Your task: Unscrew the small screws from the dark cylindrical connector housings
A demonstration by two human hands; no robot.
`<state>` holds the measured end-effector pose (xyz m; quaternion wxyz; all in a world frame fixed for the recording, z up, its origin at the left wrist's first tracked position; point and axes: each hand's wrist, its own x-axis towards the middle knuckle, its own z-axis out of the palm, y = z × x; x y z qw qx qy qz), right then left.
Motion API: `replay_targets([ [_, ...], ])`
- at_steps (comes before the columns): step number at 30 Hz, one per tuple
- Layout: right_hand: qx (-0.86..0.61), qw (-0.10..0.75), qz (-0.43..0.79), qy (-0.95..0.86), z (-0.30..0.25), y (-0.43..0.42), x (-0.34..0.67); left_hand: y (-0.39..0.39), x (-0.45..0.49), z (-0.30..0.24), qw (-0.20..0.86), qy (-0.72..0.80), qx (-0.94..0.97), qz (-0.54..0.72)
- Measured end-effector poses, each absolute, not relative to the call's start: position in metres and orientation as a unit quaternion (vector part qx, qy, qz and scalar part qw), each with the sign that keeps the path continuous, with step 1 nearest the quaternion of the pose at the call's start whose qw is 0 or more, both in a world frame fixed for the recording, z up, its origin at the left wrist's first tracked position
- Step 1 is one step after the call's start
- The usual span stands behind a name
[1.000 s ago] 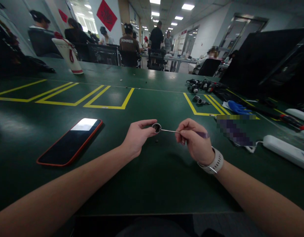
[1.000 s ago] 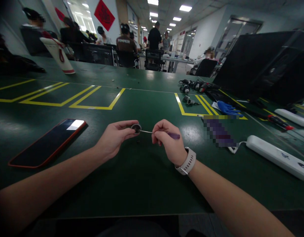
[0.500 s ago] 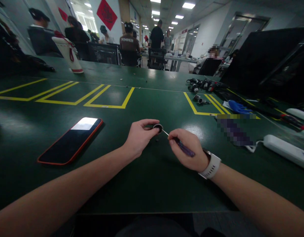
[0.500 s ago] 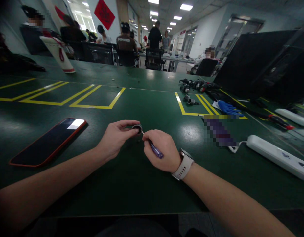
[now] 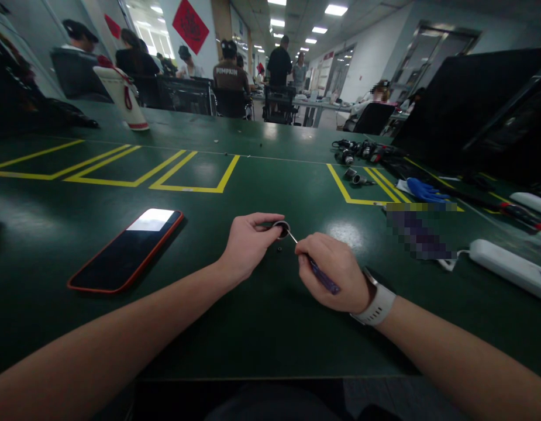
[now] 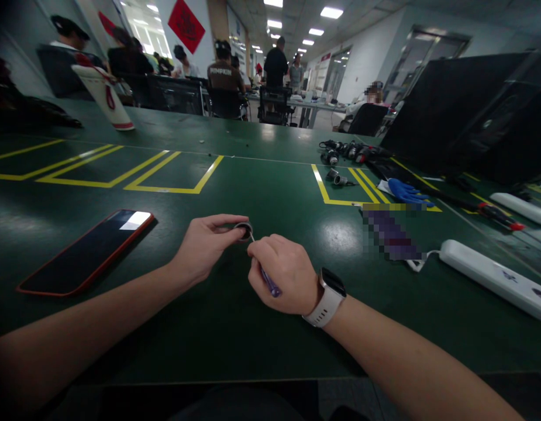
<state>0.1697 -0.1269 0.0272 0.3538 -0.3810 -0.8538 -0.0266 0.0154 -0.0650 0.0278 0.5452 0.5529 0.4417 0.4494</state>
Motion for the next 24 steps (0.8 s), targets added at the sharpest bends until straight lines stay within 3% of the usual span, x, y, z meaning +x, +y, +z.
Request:
replay_targets([
  [6, -0.390, 0.310, -0.019, -0.867, 0.0272, -0.1270, 0.1685, -0.0662, 0.0163, 0.0299, 0.539, 0.452, 0.547, 0.454],
  [24, -0.389, 0.326, -0.022, -0.861, 0.0239, -0.1281, 0.1666, -0.0651, 0.0190, 0.0294, 0.532, 0.452, 0.554, 0.454],
])
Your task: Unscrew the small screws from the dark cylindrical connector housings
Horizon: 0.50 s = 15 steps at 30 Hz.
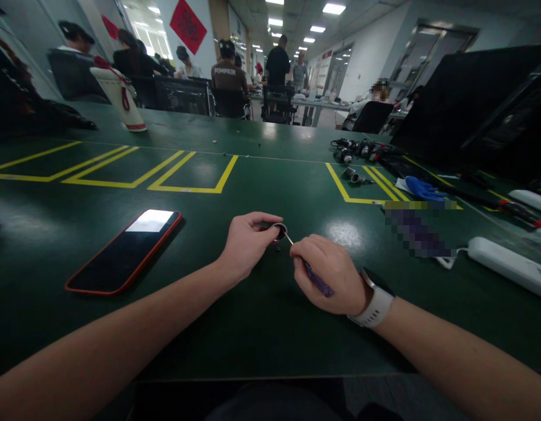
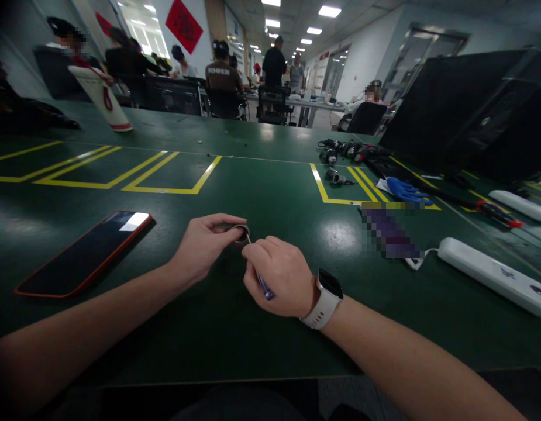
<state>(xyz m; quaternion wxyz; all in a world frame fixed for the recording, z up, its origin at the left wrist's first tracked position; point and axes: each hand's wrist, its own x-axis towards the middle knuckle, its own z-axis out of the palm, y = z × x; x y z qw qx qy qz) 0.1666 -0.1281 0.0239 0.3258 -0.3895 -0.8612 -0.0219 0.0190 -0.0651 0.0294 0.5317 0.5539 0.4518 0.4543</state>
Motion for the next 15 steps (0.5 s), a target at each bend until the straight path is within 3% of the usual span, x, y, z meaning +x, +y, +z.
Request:
replay_targets([
  [5, -0.403, 0.352, 0.011, -0.845, 0.027, -0.129, 0.166, -0.066, 0.020, 0.030, 0.533, 0.457, 0.552, 0.450],
  [8, -0.404, 0.411, 0.057, -0.815, 0.029, -0.130, 0.169, -0.063, 0.018, 0.028, 0.545, 0.457, 0.542, 0.447],
  [12, -0.455, 0.542, 0.215, -0.673, 0.031, -0.125, 0.176, -0.055, 0.013, 0.024, 0.576, 0.461, 0.504, 0.449],
  [15, -0.474, 0.544, 0.368, -0.587, 0.030, -0.115, 0.180, -0.049, 0.010, 0.023, 0.591, 0.460, 0.475, 0.462],
])
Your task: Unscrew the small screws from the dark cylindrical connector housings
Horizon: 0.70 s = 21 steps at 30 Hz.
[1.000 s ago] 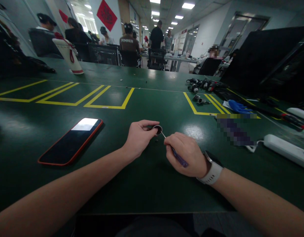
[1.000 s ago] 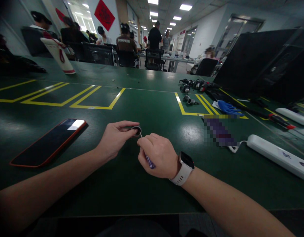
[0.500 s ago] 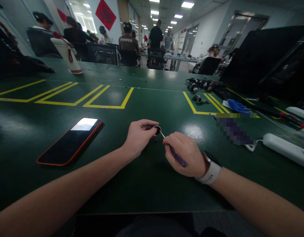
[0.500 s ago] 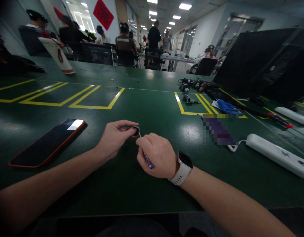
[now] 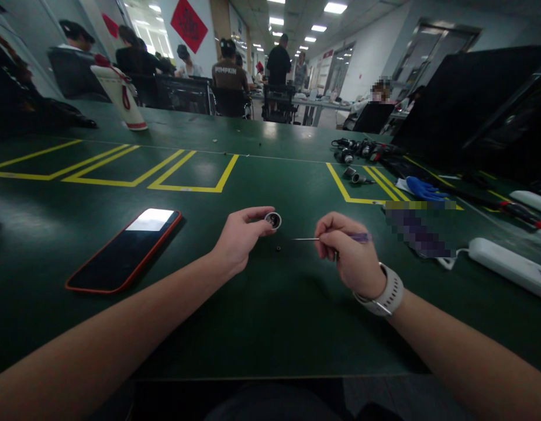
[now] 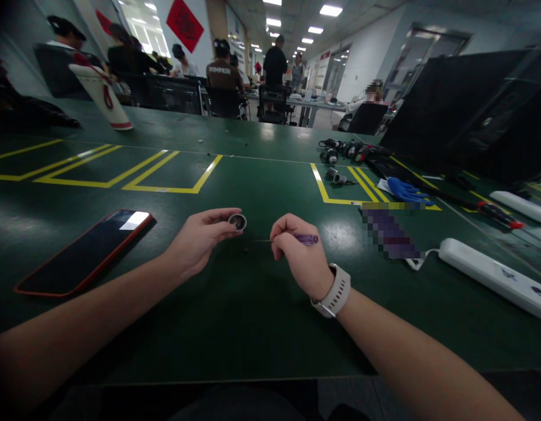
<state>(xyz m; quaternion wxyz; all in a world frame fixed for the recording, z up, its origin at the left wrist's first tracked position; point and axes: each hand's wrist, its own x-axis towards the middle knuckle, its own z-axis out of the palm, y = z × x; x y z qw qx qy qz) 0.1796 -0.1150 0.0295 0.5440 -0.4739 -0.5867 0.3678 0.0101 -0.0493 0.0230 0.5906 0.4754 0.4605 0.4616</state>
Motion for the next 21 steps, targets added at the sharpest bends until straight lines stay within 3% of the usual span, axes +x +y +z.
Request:
replay_targets([
  [4, -0.485, 0.474, 0.458, -0.575, 0.025, -0.106, 0.181, -0.048, 0.011, 0.025, 0.605, 0.452, 0.447, 0.479],
  [17, -0.507, 0.394, 0.381, -0.665, 0.028, -0.106, 0.178, -0.052, 0.013, 0.029, 0.604, 0.459, 0.440, 0.481],
  [21, -0.511, 0.352, 0.423, -0.661, 0.039, -0.108, 0.188, -0.051, 0.013, 0.028, 0.616, 0.446, 0.442, 0.476],
])
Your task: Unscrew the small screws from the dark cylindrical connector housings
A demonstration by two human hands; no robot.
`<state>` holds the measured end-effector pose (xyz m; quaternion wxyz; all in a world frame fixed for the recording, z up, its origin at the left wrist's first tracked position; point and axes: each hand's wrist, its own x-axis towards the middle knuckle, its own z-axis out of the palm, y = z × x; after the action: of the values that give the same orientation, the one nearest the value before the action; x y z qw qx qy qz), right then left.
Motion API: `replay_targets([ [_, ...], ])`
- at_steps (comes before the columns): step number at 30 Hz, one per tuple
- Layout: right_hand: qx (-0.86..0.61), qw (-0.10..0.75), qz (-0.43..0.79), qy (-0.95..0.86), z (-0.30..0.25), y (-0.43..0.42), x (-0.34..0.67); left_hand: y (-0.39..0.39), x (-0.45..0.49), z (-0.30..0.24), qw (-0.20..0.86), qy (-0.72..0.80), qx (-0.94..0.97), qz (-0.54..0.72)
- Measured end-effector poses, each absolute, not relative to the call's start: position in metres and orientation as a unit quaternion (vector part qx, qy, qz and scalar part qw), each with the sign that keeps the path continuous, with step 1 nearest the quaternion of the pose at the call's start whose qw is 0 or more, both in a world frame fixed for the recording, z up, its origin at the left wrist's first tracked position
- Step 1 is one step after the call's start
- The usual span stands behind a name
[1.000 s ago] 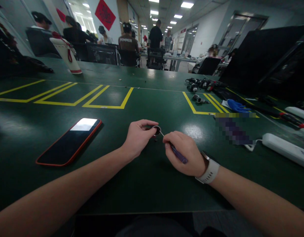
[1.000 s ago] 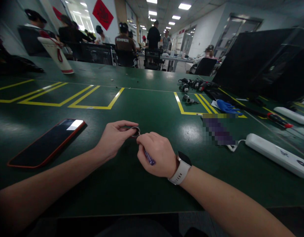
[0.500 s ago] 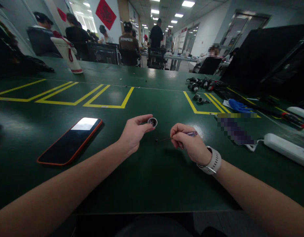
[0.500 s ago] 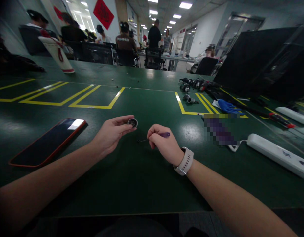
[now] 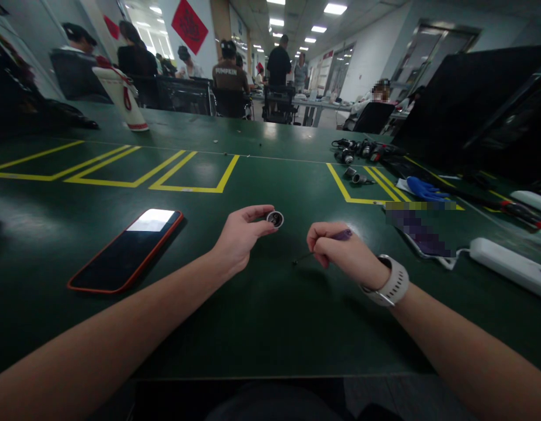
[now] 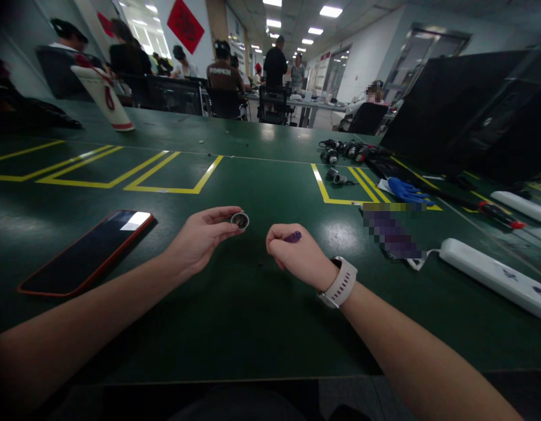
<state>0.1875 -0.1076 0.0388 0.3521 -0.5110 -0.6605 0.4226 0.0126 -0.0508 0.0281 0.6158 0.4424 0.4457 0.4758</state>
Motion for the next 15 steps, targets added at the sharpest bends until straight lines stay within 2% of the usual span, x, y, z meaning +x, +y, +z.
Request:
replay_targets([
  [3, -0.511, 0.372, 0.459, -0.624, 0.036, -0.106, 0.188, -0.051, 0.012, 0.028, 0.628, 0.433, 0.443, 0.471],
  [9, -0.448, 0.515, 0.524, -0.510, 0.024, -0.104, 0.178, -0.050, 0.011, 0.026, 0.628, 0.417, 0.456, 0.472],
  [12, -0.402, 0.589, 0.495, -0.496, 0.024, -0.106, 0.178, -0.050, 0.010, 0.024, 0.624, 0.415, 0.473, 0.464],
  [15, -0.399, 0.604, 0.414, -0.552, 0.024, -0.110, 0.178, -0.052, 0.010, 0.023, 0.611, 0.422, 0.493, 0.453],
])
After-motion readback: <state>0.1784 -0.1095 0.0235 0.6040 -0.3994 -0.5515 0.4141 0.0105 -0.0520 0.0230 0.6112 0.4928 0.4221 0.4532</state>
